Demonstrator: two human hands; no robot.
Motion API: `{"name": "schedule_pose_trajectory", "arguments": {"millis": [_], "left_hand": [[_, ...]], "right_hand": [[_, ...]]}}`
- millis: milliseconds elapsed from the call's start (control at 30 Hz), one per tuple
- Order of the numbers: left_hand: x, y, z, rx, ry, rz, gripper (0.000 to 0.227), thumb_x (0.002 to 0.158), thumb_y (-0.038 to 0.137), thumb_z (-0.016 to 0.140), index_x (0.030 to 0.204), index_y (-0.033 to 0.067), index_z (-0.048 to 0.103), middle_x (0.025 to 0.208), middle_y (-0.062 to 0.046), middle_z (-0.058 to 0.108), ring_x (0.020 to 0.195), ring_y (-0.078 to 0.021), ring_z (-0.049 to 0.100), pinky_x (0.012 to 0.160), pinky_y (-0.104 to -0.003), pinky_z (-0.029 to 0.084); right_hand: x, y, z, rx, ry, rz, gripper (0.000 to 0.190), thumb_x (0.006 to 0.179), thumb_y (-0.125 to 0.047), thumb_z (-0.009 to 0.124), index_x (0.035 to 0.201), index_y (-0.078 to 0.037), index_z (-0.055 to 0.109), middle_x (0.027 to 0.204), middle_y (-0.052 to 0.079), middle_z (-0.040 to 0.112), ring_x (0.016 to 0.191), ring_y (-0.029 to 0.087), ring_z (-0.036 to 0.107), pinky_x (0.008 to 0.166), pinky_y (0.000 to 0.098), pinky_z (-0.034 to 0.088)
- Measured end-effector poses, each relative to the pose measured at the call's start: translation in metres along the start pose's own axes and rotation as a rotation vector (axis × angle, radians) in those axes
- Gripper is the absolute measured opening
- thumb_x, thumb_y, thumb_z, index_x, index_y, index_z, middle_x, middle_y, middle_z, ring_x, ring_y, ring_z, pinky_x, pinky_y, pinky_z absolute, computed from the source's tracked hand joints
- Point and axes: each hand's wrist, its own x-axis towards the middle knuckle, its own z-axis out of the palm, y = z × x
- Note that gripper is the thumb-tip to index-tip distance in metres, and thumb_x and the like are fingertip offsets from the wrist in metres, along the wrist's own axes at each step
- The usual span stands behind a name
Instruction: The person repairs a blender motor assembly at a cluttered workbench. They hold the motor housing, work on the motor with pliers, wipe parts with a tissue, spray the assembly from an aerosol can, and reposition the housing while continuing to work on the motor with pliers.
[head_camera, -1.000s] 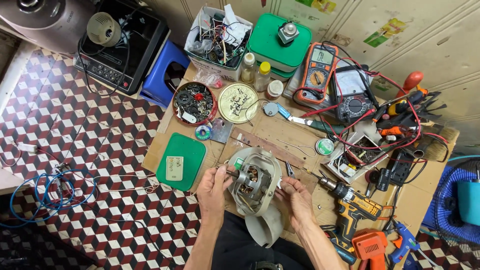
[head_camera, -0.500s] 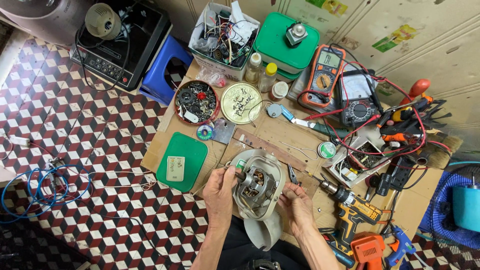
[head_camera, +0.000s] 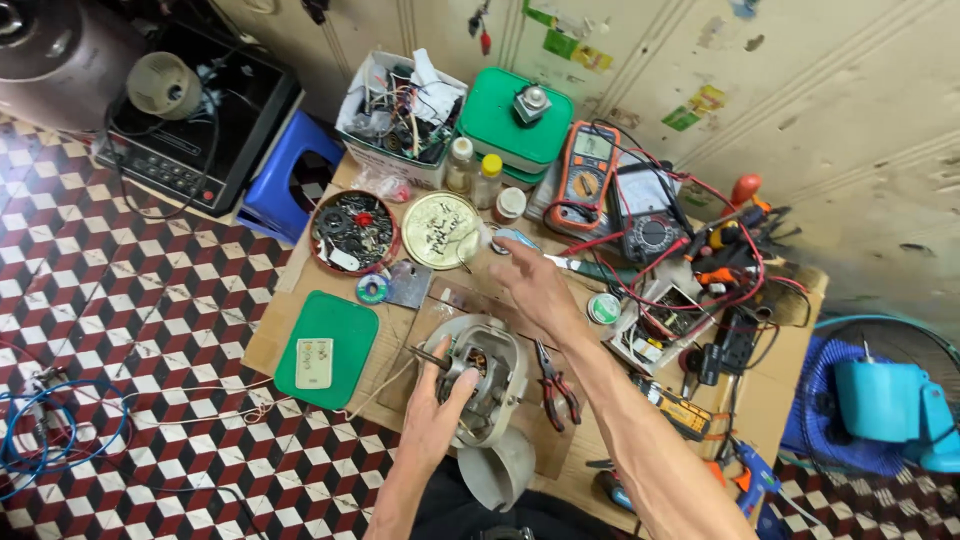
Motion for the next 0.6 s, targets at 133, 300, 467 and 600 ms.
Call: {"name": "schedule_pose_trajectory", "arguments": {"millis": [133, 300, 467, 600], "left_hand": [[-0.001, 0.009, -0.008, -0.121, -0.131, -0.128, 0.087, 0.082, 0.023, 0.076, 0.157, 0.0098, 0.036, 0.136, -0.014, 0.063, 0.12, -0.0223, 0.063, 0.102, -0.034, 0.05], [-0.001, 0.018, -0.011, 0.085, -0.153, 0.098, 0.096, 0.071, 0.02, 0.087, 0.153, 0.0062, 0.038, 0.143, -0.016, 0.057, 0.128, -0.0254, 0.058, 0.107, -0.036, 0.045], [-0.015, 0.024, 0.003, 0.412, 0.018, 0.236, 0.094, 0.065, 0.026, 0.094, 0.144, 0.0064, 0.047, 0.135, -0.017, 0.056, 0.125, -0.0326, 0.056, 0.104, -0.041, 0.046], [-0.021, 0.026, 0.014, 0.618, 0.086, 0.298, 0.095, 0.06, 0.03, 0.095, 0.142, 0.0096, 0.051, 0.136, -0.015, 0.052, 0.126, -0.0362, 0.049, 0.102, -0.044, 0.046]], "right_hand": [[-0.046, -0.028, -0.047, -0.379, 0.145, -0.229, 0.032, 0.1, -0.025, 0.065, 0.12, 0.0, 0.072, 0.123, 0.022, 0.069, 0.107, 0.027, 0.066, 0.091, 0.0369, 0.051], [-0.128, 0.093, -0.052, -0.696, 0.112, 0.26, 0.03, 0.096, -0.029, 0.06, 0.109, -0.003, 0.067, 0.109, 0.023, 0.069, 0.098, 0.037, 0.069, 0.088, 0.0434, 0.054], [-0.15, 0.131, 0.004, -0.83, 0.132, 0.162, 0.057, 0.076, -0.033, 0.077, 0.122, -0.005, 0.058, 0.116, 0.022, 0.062, 0.107, 0.041, 0.062, 0.087, 0.0488, 0.051], [-0.152, 0.166, -0.001, -0.733, 0.258, 0.085, 0.048, 0.077, -0.026, 0.076, 0.12, -0.009, 0.061, 0.109, 0.018, 0.067, 0.102, 0.039, 0.065, 0.087, 0.0474, 0.053]]}}
